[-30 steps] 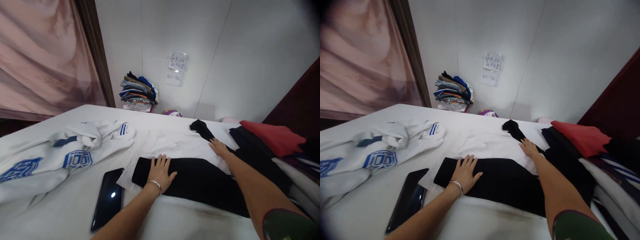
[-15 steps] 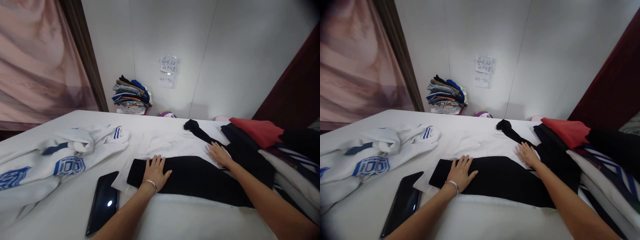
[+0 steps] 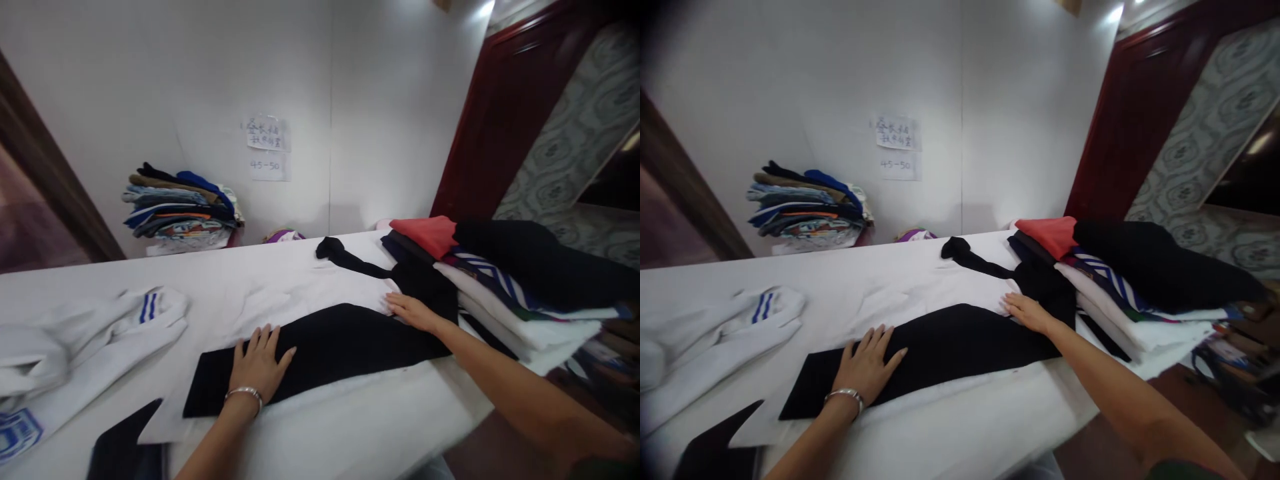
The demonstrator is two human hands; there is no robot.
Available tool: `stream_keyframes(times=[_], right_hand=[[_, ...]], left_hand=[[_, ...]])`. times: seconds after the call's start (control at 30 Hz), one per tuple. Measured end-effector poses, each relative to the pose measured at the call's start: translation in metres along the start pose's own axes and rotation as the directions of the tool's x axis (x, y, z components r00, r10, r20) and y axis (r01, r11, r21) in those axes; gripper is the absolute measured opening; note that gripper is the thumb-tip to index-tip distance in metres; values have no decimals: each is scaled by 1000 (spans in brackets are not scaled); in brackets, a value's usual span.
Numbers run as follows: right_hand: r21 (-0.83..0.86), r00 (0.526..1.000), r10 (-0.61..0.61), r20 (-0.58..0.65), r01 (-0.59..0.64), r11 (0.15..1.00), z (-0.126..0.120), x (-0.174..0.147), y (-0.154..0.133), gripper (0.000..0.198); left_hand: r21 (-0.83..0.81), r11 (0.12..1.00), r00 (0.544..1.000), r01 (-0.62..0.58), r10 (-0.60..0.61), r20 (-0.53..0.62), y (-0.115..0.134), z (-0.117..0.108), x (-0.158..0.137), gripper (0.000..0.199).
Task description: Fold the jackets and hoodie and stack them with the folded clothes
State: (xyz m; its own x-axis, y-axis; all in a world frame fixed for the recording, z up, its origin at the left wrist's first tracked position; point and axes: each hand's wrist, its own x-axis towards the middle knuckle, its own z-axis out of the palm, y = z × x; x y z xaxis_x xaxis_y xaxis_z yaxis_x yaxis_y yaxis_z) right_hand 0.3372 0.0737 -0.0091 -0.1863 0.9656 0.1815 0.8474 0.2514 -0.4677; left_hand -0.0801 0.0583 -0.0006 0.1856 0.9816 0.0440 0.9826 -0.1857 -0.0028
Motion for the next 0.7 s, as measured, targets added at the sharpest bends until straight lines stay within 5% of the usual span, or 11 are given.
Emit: stream_keyframes(times=[0.1,0.27,0.53,0.7], right_hand=[[52,962,44,-270,-31,998,-19,-28,8,39],[162,774,295,-560,-246,955,-37,-77,44,35],[473,605,641,-472,-440,763,-34,-88,88,50],[471,610,651,-451,-457,754,-33,-72,100,51]], left_hand=[[15,1000,1000,3,-4,17,-1,0,2,72],[2,1000,1000,-23,23,3,-4,4,6,71],[-39,991,991,-124,122,-58,-12,7,6,59],[39,992,992,-122,123,-26,-9,0,4,56]])
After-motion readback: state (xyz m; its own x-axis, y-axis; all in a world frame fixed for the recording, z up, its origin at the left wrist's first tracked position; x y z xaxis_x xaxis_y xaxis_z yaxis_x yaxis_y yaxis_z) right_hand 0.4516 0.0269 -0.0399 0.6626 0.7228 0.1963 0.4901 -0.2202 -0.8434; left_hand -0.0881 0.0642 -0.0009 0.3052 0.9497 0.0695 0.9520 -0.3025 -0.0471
